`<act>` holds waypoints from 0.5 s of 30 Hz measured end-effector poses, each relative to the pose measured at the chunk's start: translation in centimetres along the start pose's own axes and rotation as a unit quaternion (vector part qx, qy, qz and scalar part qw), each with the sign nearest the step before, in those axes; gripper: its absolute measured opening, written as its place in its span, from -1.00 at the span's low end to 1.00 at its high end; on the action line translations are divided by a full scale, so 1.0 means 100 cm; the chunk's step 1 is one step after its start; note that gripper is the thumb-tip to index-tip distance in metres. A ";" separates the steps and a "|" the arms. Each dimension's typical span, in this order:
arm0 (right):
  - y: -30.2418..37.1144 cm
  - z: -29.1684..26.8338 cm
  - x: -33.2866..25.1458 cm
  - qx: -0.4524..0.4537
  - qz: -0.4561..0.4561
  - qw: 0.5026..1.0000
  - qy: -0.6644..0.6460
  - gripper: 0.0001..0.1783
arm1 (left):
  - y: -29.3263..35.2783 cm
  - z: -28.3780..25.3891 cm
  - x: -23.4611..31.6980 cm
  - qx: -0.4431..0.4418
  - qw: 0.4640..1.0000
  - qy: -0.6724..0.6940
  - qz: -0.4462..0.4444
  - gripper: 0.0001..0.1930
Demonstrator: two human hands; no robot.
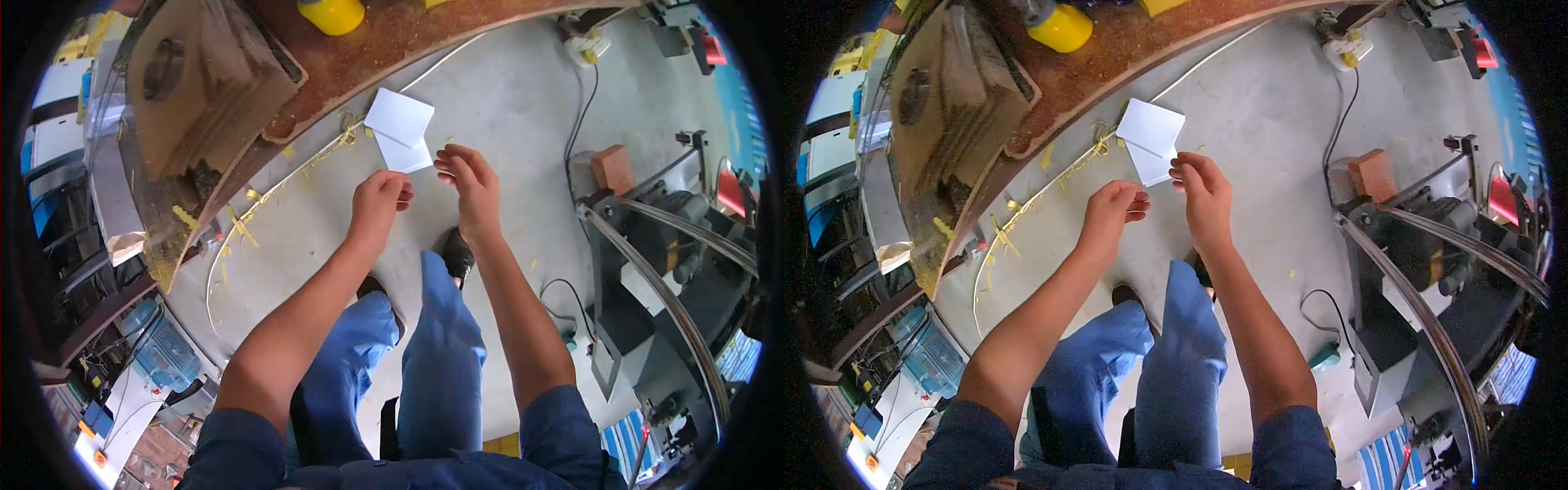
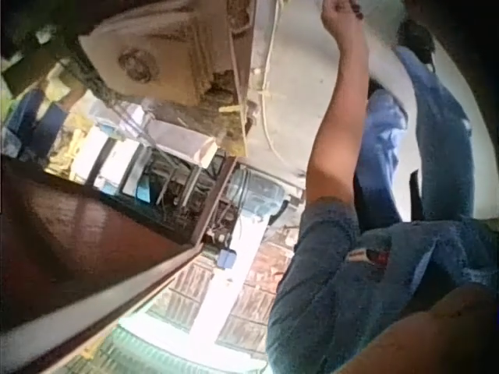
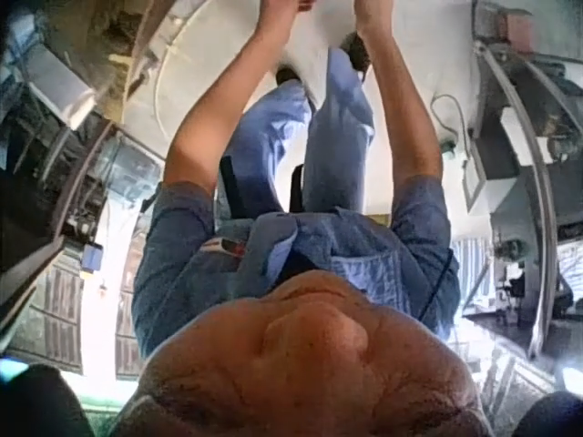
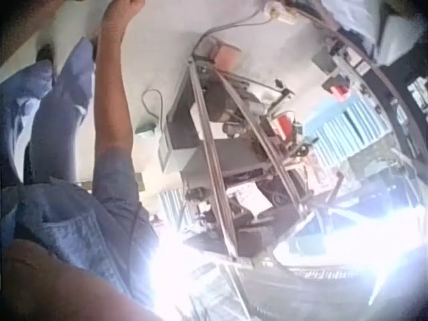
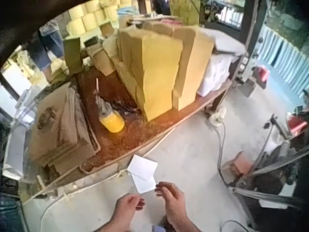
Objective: The recorder prepares, stacks, and uses a machine to strap bundles of yellow paper products in a factory setting.
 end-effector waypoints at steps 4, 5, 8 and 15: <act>-0.079 -0.022 0.094 0.034 -0.064 0.971 0.228 -0.64 | -0.078 0.007 -0.049 -0.005 0.999 0.035 -0.011 -0.73; -0.093 -0.022 0.104 0.047 -0.111 0.938 0.326 -0.61 | -0.094 0.007 -0.055 -0.001 1.000 0.017 -0.005 -0.70; -0.135 -0.021 0.128 0.029 -0.114 0.909 0.401 -0.53 | -0.136 0.009 -0.074 0.033 0.999 -0.003 -0.004 -0.70; -0.203 0.025 0.133 -0.052 -0.320 0.751 0.575 -0.30 | -0.188 -0.009 -0.148 0.091 0.988 -0.015 -0.123 -0.86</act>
Point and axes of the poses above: each hand's wrist, its own y-axis away from the middle knuckle, its own z-axis out of the palm, x = y × z, the point moved 3 cm from there along -y, towards the middle knuckle, and after that the axes turned 9 degrees about x, right-handed, at the moved point
